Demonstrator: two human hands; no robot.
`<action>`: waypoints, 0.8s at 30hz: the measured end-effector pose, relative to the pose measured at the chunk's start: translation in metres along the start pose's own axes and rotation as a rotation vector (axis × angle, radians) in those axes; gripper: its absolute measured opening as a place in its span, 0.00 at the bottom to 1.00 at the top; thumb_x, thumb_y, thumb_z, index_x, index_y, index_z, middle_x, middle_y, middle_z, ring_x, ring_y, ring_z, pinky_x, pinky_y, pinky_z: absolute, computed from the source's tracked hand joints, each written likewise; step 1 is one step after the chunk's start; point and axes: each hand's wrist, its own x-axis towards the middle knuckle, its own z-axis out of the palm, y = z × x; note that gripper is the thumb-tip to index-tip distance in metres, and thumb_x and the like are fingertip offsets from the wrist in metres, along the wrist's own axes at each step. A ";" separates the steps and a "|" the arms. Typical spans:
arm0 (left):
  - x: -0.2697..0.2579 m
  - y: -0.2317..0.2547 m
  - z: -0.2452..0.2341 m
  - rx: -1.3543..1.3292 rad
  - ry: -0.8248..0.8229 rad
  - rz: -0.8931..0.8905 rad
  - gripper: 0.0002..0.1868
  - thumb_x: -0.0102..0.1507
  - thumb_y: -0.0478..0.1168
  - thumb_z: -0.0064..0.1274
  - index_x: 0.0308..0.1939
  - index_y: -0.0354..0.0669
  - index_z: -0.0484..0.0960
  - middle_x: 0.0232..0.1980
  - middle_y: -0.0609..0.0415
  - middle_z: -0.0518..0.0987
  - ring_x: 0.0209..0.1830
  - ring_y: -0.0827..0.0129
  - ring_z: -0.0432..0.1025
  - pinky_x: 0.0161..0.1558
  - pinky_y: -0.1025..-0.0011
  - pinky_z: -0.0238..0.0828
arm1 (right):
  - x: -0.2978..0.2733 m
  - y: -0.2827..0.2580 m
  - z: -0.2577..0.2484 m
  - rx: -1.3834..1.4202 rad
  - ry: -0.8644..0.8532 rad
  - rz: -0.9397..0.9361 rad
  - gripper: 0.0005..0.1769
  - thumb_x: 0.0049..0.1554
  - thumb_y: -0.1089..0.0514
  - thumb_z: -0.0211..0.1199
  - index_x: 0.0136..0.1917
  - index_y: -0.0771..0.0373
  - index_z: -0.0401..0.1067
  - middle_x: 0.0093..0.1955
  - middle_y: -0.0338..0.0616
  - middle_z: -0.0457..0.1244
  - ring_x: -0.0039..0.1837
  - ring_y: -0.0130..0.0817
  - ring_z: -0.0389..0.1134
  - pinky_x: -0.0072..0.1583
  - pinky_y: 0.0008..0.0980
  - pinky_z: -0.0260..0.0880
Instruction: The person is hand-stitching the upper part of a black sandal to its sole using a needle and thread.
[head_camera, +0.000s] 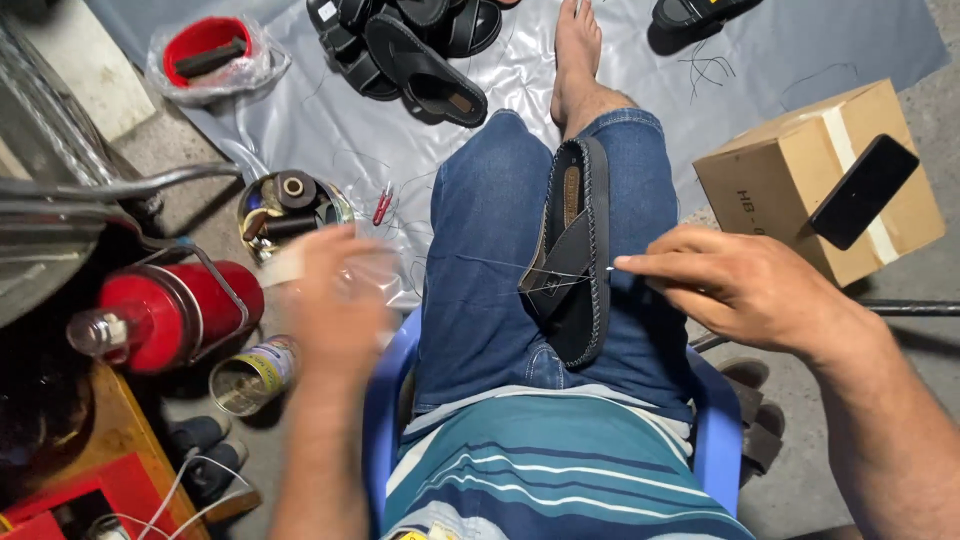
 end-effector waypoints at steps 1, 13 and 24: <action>0.002 0.032 0.018 -0.236 -0.112 0.221 0.10 0.53 0.42 0.56 0.37 0.45 0.79 0.48 0.42 0.70 0.52 0.55 0.65 0.57 0.58 0.56 | 0.005 0.000 0.001 -0.074 -0.044 -0.036 0.24 0.50 0.54 0.52 0.60 0.37 0.64 0.51 0.28 0.62 0.47 0.27 0.65 0.34 0.33 0.71; -0.031 0.099 0.069 -0.157 -0.255 0.316 0.11 0.59 0.49 0.49 0.41 0.51 0.76 0.34 0.58 0.68 0.25 0.65 0.71 0.15 0.63 0.65 | 0.018 0.000 0.004 -0.258 -0.138 -0.036 0.25 0.50 0.52 0.50 0.61 0.35 0.63 0.45 0.25 0.58 0.37 0.29 0.63 0.28 0.32 0.67; -0.025 0.097 0.094 -0.312 -0.415 0.113 0.20 0.55 0.56 0.49 0.47 0.54 0.74 0.44 0.62 0.77 0.41 0.66 0.73 0.33 0.64 0.70 | 0.019 -0.035 0.003 -0.467 -0.173 0.216 0.21 0.51 0.48 0.50 0.58 0.35 0.65 0.38 0.28 0.57 0.37 0.34 0.65 0.27 0.38 0.69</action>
